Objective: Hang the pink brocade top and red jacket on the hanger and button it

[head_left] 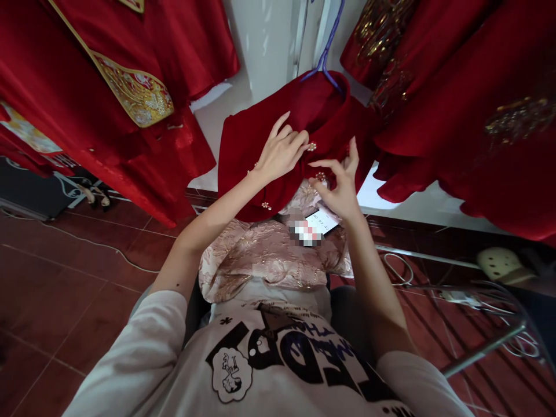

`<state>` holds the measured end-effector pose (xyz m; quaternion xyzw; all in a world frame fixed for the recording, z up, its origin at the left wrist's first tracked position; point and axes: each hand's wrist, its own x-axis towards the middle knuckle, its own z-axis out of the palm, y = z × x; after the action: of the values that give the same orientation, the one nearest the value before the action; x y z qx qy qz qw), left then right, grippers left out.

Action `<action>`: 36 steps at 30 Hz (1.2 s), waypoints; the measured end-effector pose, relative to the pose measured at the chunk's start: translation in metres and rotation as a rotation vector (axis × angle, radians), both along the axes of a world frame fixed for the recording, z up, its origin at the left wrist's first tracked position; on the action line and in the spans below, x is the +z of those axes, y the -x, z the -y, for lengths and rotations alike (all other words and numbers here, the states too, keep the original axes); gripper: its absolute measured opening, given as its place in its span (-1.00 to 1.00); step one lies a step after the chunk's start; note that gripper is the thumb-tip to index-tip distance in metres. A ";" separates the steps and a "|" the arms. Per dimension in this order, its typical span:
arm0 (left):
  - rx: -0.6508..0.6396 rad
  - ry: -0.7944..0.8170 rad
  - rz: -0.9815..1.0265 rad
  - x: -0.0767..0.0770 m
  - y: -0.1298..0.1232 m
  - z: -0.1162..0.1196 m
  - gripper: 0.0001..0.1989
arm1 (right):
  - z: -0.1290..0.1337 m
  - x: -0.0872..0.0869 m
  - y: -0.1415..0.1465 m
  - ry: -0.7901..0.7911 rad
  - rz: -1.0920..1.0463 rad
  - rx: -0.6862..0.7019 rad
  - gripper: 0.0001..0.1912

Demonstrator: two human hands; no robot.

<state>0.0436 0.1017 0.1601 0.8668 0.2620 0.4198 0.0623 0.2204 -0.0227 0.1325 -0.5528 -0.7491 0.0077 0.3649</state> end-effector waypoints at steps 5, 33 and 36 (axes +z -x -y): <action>0.090 -0.019 -0.023 -0.001 0.015 0.009 -0.75 | 0.002 -0.010 0.025 -0.038 0.020 0.014 -0.65; 0.562 0.320 0.202 0.060 0.130 -0.056 -0.95 | -0.121 0.064 -0.075 0.163 -0.307 -1.013 -0.36; 0.471 0.451 0.187 0.060 0.131 -0.051 -0.94 | -0.138 0.058 -0.088 0.151 -0.266 -0.996 -0.36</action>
<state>-0.0875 0.1530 0.2197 0.7046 0.5346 0.4316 0.1776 0.3087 0.1151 0.1909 -0.8611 -0.3399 -0.0429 0.3756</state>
